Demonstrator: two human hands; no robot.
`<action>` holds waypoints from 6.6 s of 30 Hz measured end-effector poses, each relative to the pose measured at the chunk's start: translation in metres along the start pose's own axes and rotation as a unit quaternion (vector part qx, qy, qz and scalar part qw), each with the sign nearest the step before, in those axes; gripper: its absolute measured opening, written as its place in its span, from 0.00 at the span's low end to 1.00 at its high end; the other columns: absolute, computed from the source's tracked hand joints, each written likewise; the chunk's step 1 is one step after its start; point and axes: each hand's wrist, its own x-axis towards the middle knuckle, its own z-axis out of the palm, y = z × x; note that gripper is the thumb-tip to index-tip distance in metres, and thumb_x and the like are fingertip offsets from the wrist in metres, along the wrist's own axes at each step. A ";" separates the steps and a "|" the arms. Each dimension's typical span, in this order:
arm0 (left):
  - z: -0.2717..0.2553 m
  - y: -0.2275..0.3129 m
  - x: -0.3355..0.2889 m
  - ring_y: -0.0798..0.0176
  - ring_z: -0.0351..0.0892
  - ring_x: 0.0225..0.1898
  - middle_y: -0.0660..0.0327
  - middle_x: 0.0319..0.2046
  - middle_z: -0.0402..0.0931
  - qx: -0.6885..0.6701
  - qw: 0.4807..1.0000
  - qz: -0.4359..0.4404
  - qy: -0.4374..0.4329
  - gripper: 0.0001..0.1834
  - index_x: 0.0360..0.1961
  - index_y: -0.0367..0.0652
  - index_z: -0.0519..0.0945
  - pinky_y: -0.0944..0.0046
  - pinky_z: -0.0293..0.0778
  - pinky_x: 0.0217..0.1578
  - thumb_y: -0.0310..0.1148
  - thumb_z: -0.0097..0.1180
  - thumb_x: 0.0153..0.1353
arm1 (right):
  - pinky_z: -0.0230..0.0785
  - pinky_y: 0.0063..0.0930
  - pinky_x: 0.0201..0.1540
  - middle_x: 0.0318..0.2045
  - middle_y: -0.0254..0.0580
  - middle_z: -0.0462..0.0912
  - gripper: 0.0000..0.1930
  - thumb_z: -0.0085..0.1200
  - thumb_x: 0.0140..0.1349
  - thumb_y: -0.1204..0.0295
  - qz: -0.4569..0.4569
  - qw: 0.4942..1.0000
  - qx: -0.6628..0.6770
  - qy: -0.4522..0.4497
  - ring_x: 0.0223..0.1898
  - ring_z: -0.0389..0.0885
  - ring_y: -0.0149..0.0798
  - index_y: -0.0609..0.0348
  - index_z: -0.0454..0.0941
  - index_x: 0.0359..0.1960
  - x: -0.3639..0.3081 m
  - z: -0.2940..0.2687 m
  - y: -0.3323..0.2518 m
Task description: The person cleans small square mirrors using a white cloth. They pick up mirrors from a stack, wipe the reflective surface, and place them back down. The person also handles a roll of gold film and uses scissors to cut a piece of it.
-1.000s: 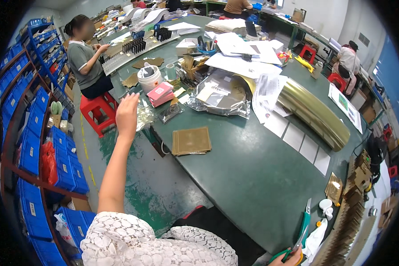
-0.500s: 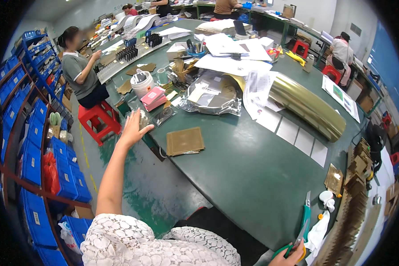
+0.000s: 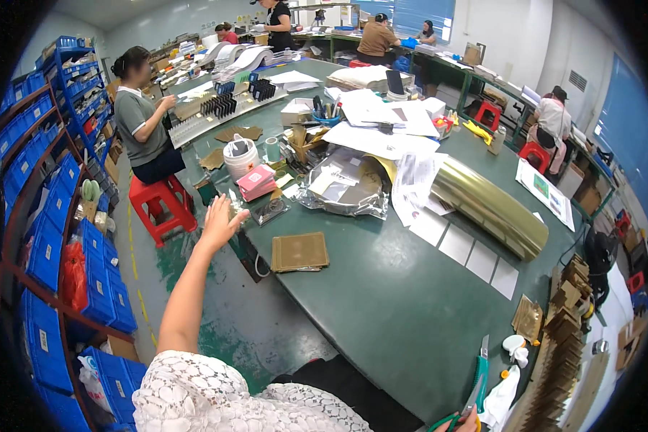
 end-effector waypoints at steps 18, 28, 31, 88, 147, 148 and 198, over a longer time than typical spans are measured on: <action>0.010 -0.073 0.055 0.60 0.83 0.33 0.59 0.26 0.84 -0.132 0.980 -0.145 0.040 0.09 0.28 0.48 0.89 0.60 0.74 0.40 0.40 0.66 0.49 | 0.72 0.41 0.35 0.28 0.53 0.80 0.08 0.61 0.56 0.78 -0.043 0.999 -0.001 0.017 0.31 0.78 0.52 0.69 0.80 0.36 0.001 0.005 -0.004; 0.004 -0.080 0.066 0.46 0.83 0.40 0.47 0.37 0.82 0.017 0.984 -0.088 0.154 0.26 0.46 0.38 0.82 0.52 0.76 0.42 0.39 0.71 0.45 | 0.70 0.32 0.40 0.37 0.45 0.77 0.28 0.57 0.49 0.87 0.152 0.973 0.150 -0.089 0.36 0.76 0.43 0.60 0.75 0.56 -0.024 0.027 0.025; -0.018 -0.109 0.082 0.49 0.81 0.37 0.47 0.35 0.82 -0.004 0.960 0.008 0.279 0.22 0.41 0.34 0.82 0.55 0.74 0.41 0.47 0.57 0.63 | 0.67 0.32 0.33 0.31 0.42 0.76 0.28 0.63 0.49 0.82 0.144 0.970 0.176 -0.083 0.28 0.73 0.40 0.56 0.76 0.56 -0.006 0.017 0.025; 0.146 0.406 -0.078 0.51 0.79 0.50 0.43 0.49 0.73 -0.626 0.385 -0.153 -0.660 0.23 0.52 0.27 0.69 0.58 0.78 0.53 0.34 0.59 0.62 | 0.62 0.37 0.47 0.26 0.40 0.78 0.03 0.54 0.50 0.72 -0.397 0.895 -0.086 -0.182 0.38 0.75 0.41 0.56 0.78 0.26 0.255 0.236 -0.018; -0.023 0.251 -0.204 0.49 0.72 0.60 0.49 0.59 0.71 -0.281 0.754 0.518 -0.289 0.31 0.59 0.36 0.73 0.51 0.69 0.58 0.38 0.65 0.56 | 0.65 0.23 0.51 0.45 0.36 0.80 0.24 0.49 0.69 0.53 0.455 0.643 0.586 -0.189 0.46 0.76 0.28 0.65 0.76 0.50 0.129 0.082 0.015; -0.017 0.257 -0.209 0.49 0.69 0.62 0.49 0.61 0.69 -0.238 0.764 0.519 -0.301 0.34 0.60 0.36 0.71 0.51 0.66 0.60 0.39 0.66 0.53 | 0.64 0.24 0.53 0.46 0.38 0.80 0.24 0.50 0.69 0.54 0.454 0.645 0.586 -0.186 0.47 0.75 0.29 0.65 0.75 0.52 0.129 0.081 0.019; 0.058 0.214 -0.278 0.51 0.82 0.46 0.57 0.51 0.80 -0.059 0.883 0.440 -0.154 0.20 0.49 0.46 0.83 0.55 0.75 0.42 0.39 0.53 0.57 | 0.66 0.45 0.52 0.43 0.44 0.82 0.26 0.40 0.68 0.46 -0.138 0.954 0.140 -0.227 0.50 0.76 0.44 0.55 0.83 0.41 0.384 0.318 -0.055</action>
